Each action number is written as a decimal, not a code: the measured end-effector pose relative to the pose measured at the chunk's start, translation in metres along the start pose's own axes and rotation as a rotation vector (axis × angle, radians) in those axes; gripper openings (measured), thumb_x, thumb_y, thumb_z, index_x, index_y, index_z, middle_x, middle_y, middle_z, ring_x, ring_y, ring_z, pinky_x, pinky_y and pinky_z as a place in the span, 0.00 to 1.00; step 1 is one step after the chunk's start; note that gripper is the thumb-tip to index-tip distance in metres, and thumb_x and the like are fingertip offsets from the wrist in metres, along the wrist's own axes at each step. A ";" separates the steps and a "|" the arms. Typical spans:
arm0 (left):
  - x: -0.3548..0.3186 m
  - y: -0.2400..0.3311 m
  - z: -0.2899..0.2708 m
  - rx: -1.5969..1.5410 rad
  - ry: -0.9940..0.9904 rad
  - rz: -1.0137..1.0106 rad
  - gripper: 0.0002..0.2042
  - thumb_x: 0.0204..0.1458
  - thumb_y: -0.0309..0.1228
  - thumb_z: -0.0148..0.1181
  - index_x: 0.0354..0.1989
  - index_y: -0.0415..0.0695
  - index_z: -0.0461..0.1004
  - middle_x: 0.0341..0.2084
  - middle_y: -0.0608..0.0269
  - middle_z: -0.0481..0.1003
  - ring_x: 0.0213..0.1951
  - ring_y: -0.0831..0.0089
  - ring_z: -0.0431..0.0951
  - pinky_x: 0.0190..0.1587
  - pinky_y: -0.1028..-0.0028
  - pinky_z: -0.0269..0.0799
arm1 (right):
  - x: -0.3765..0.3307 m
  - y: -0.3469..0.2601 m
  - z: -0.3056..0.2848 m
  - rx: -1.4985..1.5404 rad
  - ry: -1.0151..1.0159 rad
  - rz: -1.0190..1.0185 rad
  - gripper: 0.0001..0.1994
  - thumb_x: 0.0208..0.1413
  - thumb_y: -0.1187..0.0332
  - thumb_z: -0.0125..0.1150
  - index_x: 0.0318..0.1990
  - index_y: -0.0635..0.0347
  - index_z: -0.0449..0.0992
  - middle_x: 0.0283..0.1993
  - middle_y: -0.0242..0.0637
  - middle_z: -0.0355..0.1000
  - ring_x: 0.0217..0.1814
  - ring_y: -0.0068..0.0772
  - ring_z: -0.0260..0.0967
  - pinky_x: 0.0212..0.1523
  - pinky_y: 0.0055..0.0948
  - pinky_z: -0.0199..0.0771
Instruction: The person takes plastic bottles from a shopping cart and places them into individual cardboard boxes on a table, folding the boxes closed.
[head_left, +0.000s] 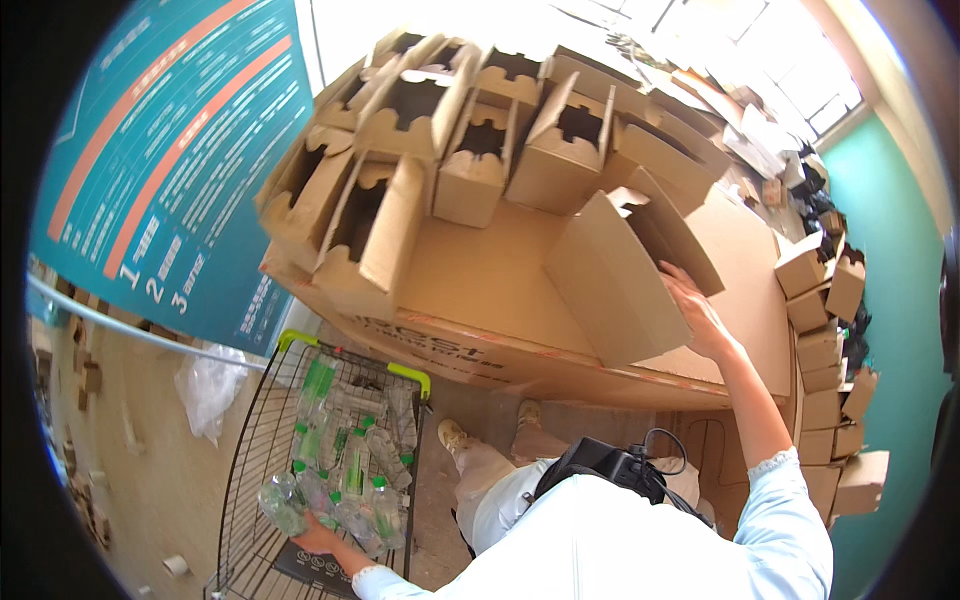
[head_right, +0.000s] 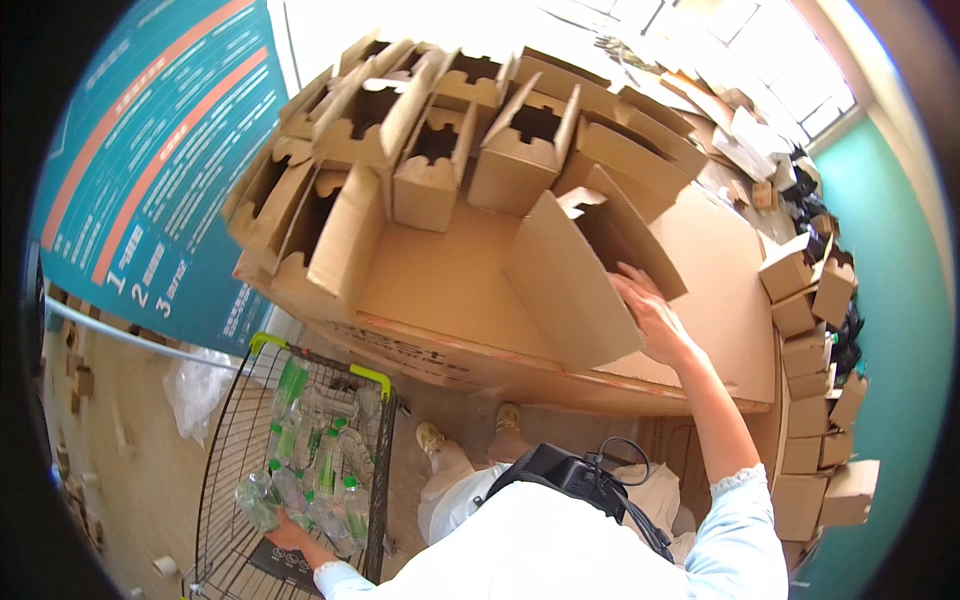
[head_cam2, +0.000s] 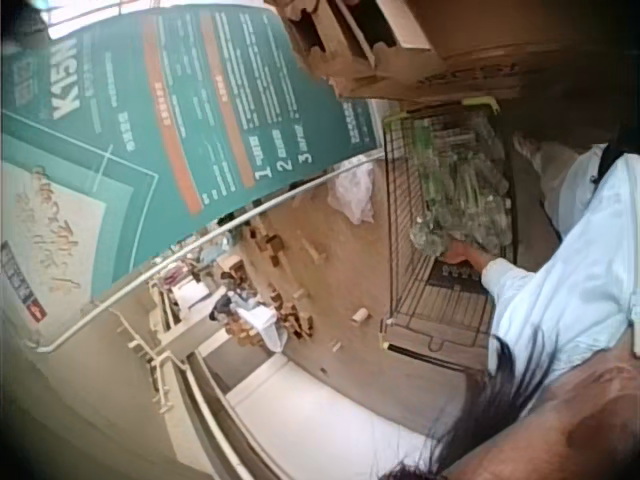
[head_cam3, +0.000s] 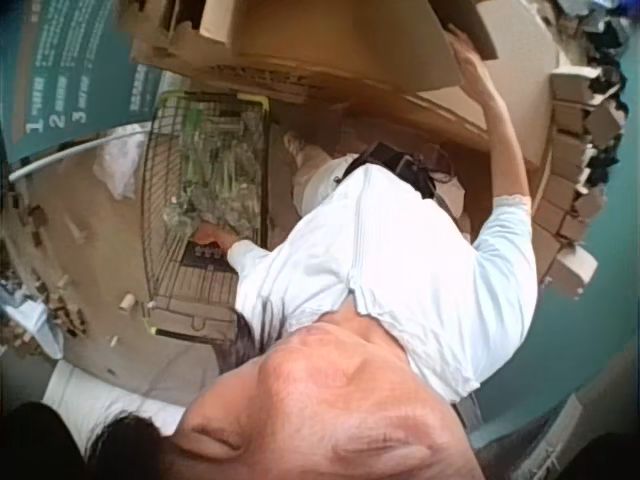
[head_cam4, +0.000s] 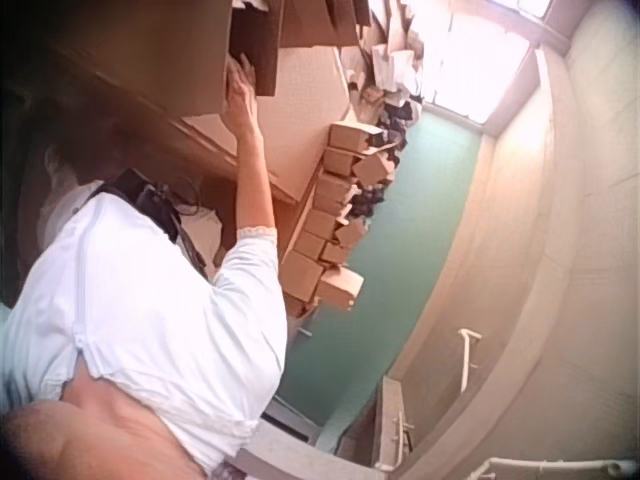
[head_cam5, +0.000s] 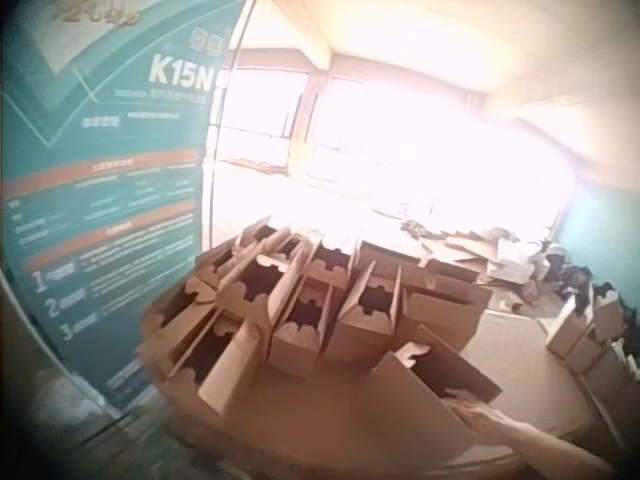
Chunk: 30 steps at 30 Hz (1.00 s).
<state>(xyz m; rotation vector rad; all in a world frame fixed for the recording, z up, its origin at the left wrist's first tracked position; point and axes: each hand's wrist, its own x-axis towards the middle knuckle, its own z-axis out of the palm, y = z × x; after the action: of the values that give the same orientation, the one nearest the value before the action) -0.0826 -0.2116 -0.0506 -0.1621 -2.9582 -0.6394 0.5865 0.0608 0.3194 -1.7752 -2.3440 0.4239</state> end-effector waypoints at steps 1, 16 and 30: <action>0.003 0.003 -0.009 -0.035 0.040 0.010 0.34 0.38 0.47 0.75 0.51 0.37 0.73 0.40 0.48 0.79 0.42 0.49 0.79 0.43 0.57 0.74 | -0.002 0.013 0.005 0.022 0.015 -0.031 0.29 0.51 0.71 0.58 0.63 0.60 0.63 0.62 0.45 0.65 0.71 0.50 0.52 0.70 0.45 0.50; -0.128 0.295 -0.212 -1.111 -0.026 0.638 0.14 0.56 0.30 0.63 0.45 0.31 0.76 0.44 0.52 0.79 0.41 0.69 0.79 0.49 0.69 0.73 | -0.031 0.062 -0.051 0.154 0.139 -0.307 0.13 0.45 0.65 0.70 0.35 0.61 0.75 0.43 0.38 0.68 0.54 0.39 0.66 0.68 0.44 0.58; -0.372 0.549 -0.277 -1.596 -1.339 0.975 0.39 0.45 0.39 0.69 0.64 0.40 0.57 0.57 0.51 0.67 0.60 0.58 0.67 0.66 0.54 0.56 | -0.032 0.082 -0.076 -0.132 -0.091 -0.702 0.03 0.42 0.70 0.61 0.23 0.58 0.74 0.35 0.33 0.65 0.47 0.33 0.61 0.58 0.28 0.63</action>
<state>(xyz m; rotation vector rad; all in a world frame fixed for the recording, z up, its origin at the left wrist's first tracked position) 0.3786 0.1398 0.3740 -2.4837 -1.2444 -2.9736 0.6928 0.0600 0.3661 -0.8696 -2.8935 0.2411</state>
